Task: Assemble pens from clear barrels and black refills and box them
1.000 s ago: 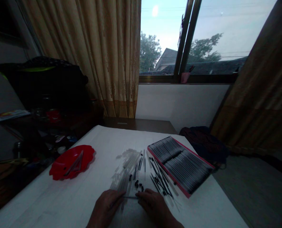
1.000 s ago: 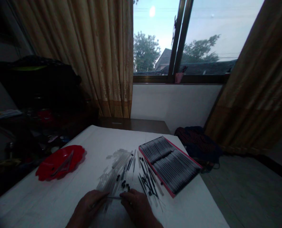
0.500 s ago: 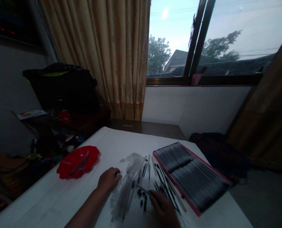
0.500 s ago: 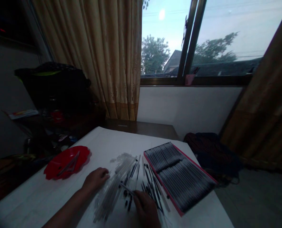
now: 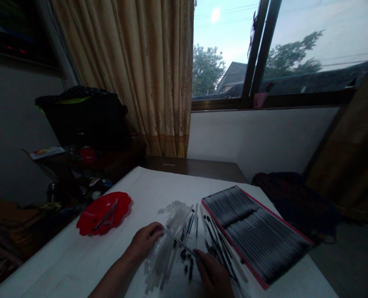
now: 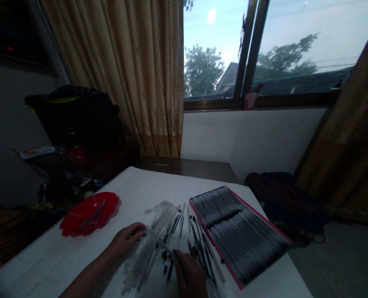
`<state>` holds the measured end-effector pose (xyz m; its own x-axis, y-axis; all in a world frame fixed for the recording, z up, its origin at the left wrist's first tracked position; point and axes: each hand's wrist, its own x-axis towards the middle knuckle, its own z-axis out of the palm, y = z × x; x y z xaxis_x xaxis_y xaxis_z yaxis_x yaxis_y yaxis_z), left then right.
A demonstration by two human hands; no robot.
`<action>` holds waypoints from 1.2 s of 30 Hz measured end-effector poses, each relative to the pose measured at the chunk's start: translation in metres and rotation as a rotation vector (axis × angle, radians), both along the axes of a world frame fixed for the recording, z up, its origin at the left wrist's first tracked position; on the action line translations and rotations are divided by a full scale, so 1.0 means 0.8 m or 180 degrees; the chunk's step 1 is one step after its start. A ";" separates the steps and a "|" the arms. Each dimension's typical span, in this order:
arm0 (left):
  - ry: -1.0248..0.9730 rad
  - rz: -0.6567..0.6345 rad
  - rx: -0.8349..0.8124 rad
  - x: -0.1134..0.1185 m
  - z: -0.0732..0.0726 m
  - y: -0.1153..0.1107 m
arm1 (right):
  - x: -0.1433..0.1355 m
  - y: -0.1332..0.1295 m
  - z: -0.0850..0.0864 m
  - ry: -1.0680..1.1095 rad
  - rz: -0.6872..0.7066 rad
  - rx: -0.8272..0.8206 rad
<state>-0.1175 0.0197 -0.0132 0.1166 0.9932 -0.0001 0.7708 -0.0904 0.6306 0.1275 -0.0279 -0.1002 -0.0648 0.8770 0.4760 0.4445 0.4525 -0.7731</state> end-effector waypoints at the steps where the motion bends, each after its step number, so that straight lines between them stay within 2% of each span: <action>1: -0.0209 -0.0052 0.0012 0.002 -0.001 -0.008 | -0.001 -0.001 0.002 -0.0035 0.0039 0.0019; 4: -0.0612 -0.0049 0.0056 0.006 -0.004 -0.025 | -0.003 -0.003 0.006 -0.0218 0.0109 0.0015; 8: -0.0550 -0.0150 0.0244 0.010 -0.002 -0.036 | -0.004 -0.004 0.009 -0.0536 0.0256 -0.0017; 18: -0.0119 -0.0613 0.0500 0.018 0.001 -0.045 | -0.005 -0.011 0.033 -0.0544 0.0496 -0.0172; 27: 0.0440 -0.1158 0.0895 0.025 0.022 -0.068 | 0.009 -0.014 0.033 -0.0911 0.0723 -0.0126; 32: 0.0335 -0.1241 0.1169 0.025 0.010 -0.073 | 0.004 -0.016 0.030 -0.1026 0.0700 -0.0073; 36: 0.0307 -0.1248 0.1075 0.025 0.000 -0.065 | 0.002 -0.015 0.022 -0.0934 0.0610 -0.0067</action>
